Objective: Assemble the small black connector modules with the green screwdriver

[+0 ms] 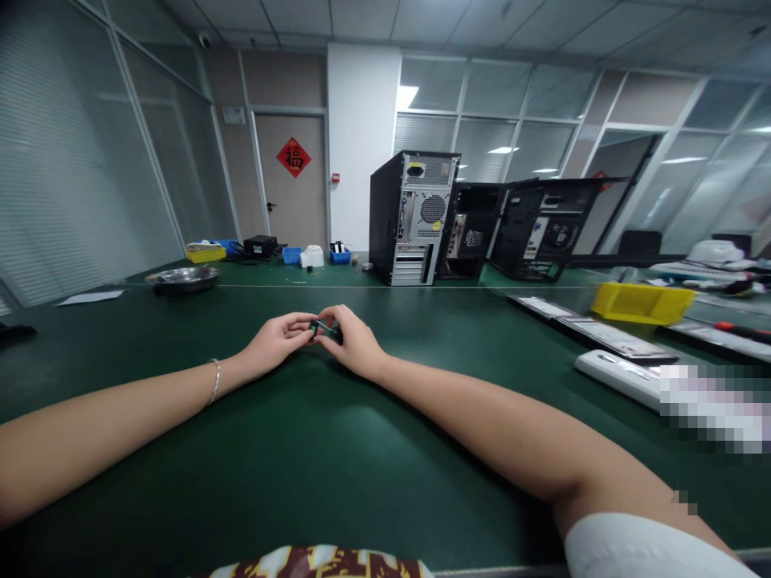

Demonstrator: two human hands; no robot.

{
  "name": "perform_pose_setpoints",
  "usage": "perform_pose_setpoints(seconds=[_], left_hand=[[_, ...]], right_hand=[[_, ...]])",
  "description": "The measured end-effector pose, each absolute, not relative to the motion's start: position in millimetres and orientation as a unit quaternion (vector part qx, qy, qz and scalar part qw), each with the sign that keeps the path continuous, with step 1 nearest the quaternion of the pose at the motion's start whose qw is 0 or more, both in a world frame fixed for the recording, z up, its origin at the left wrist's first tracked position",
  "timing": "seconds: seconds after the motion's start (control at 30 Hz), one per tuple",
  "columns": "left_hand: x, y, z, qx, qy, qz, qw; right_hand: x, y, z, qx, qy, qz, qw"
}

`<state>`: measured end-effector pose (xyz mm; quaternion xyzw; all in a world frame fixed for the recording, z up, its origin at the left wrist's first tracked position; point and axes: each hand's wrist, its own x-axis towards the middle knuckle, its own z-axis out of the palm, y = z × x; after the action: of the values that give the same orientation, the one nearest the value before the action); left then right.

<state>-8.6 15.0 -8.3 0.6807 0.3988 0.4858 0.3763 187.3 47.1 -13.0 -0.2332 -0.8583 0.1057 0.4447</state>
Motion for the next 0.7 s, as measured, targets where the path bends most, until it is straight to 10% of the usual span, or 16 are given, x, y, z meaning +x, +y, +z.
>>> perform_pose_setpoints(seconds=[0.7], left_hand=[[-8.3,14.3,-8.1,0.688,0.405,0.475,0.37]], right_hand=[[187.2,45.9,-11.1,-0.217,-0.859,0.125,0.447]])
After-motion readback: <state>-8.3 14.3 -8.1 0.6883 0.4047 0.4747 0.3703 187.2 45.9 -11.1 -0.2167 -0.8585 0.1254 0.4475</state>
